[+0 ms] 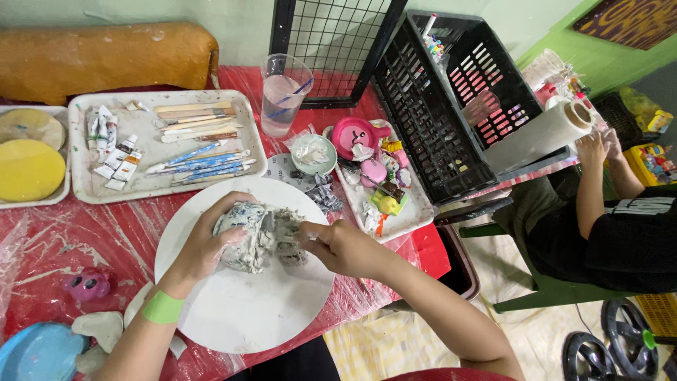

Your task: The person holds a ceramic cup on a white plate and scrapes dried clay residue from its surface with a wooden stick, letting the scrapings fall onto the plate. They then break pieces of dried clay by hand and place them into a bowl, and finally press and flatten a lump of clay on the plate.

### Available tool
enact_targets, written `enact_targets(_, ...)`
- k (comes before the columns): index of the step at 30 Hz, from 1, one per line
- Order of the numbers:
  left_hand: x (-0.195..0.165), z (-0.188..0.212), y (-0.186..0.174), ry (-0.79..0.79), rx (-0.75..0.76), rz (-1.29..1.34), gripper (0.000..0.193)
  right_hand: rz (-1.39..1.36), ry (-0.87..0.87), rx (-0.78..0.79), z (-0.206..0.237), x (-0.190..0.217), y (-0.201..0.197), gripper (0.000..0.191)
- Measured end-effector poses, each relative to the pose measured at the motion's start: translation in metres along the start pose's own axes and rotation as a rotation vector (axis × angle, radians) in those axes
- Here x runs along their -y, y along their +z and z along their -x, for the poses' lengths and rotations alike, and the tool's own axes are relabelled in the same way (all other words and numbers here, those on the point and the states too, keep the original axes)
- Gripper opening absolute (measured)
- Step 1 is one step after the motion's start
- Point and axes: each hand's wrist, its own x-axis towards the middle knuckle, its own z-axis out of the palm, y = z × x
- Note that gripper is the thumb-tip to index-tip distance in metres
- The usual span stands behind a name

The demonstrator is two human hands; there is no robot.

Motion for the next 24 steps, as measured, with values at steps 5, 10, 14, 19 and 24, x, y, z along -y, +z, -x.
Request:
enact_targets(5,-0.005,0.002,0.001,0.135,0.013,0.032,0.068,-0.414,0.187,0.141,0.002,-0.025,0.013,0.006)
enact_targets(10,-0.011,0.002,0.001,0.205,0.057,0.055,0.072,-0.92,0.326,0.266,0.009,-0.046,0.034,0.012)
enact_targets(14,-0.015,0.001,0.003,0.277,-0.021,-0.106,0.075,-1.32,0.482,0.191,0.016,-0.053,0.065,0.008)
enact_targets(19,-0.016,0.007,0.019,0.326,-0.221,-0.273,0.081,-1.819,0.588,0.143,0.029,-0.056,0.098,0.01)
enact_targets(24,-0.016,0.014,0.032,0.327,-0.309,-0.277,0.086,-2.294,0.447,0.176,0.033,-0.058,0.117,0.019)
